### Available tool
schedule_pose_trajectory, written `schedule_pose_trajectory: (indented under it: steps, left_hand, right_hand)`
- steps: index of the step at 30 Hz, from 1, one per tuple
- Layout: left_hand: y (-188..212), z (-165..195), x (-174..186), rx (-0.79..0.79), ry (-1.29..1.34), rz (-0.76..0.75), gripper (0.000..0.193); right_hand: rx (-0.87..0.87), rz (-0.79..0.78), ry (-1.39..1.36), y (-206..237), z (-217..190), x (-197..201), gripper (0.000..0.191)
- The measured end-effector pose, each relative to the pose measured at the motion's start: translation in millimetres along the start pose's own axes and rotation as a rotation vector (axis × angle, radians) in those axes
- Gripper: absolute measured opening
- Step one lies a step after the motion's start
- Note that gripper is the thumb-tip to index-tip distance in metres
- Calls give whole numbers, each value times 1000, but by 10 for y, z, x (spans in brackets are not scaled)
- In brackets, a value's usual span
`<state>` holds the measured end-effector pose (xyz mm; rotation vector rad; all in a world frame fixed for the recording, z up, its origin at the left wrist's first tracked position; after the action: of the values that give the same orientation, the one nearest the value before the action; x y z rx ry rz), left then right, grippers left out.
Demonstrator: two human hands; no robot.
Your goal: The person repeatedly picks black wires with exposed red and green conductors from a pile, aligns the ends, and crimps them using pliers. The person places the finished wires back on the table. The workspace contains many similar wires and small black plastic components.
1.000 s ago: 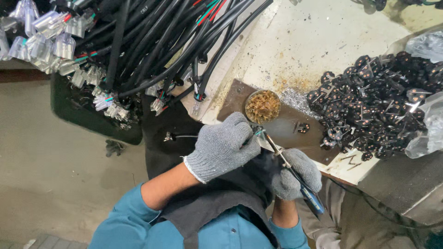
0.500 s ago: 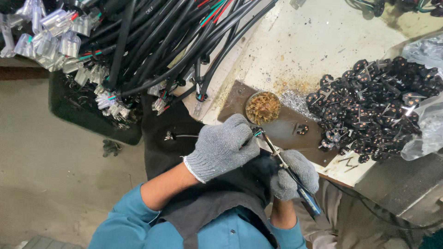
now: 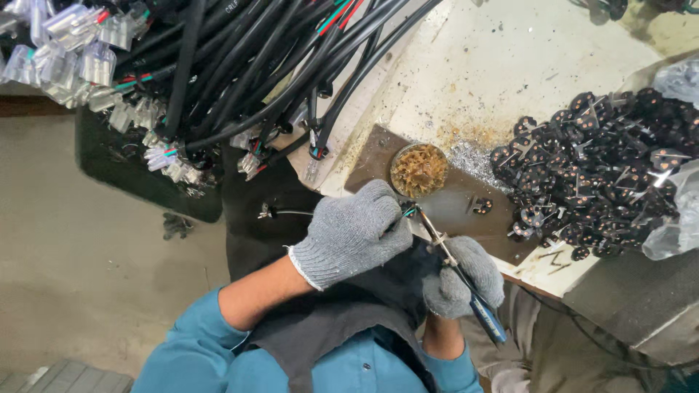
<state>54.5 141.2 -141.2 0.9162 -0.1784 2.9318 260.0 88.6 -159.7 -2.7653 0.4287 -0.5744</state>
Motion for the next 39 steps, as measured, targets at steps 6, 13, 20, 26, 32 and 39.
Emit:
schedule_pose_trajectory:
  steps: [6, 13, 20, 26, 32, 39]
  left_hand:
    - [-9, 2, 4, 5, -11, 7, 20]
    - [-10, -10, -9, 13, 6, -17, 20]
    - [-33, 53, 35, -19, 25, 17, 19]
    - [-47, 77, 69, -18, -24, 49, 21]
    - [-36, 66, 38, -30, -27, 31, 23]
    - [-37, 71, 42, -26, -21, 33, 22]
  right_hand:
    - [75, 17, 83, -13, -32, 28, 39]
    - [188, -137, 242, 20, -75, -4, 32]
    - [125, -141, 140, -11, -29, 30, 23]
    - [63, -257, 316, -65, -57, -48, 14]
    - [223, -205, 129, -163, -303, -114, 11]
    - [22, -168, 125, -206, -168, -76, 20]
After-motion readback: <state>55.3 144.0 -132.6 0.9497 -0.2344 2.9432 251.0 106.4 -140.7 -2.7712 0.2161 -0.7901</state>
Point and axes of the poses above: each hand's wrist, its own y-axis away from the middle knuckle, its own x-axis out of the back of the hand, z = x × y, the point moved 8 cm from there along -y, towards the middle knuckle, and after that the axes turned 4 degrees about z, right-handed, at the moved point
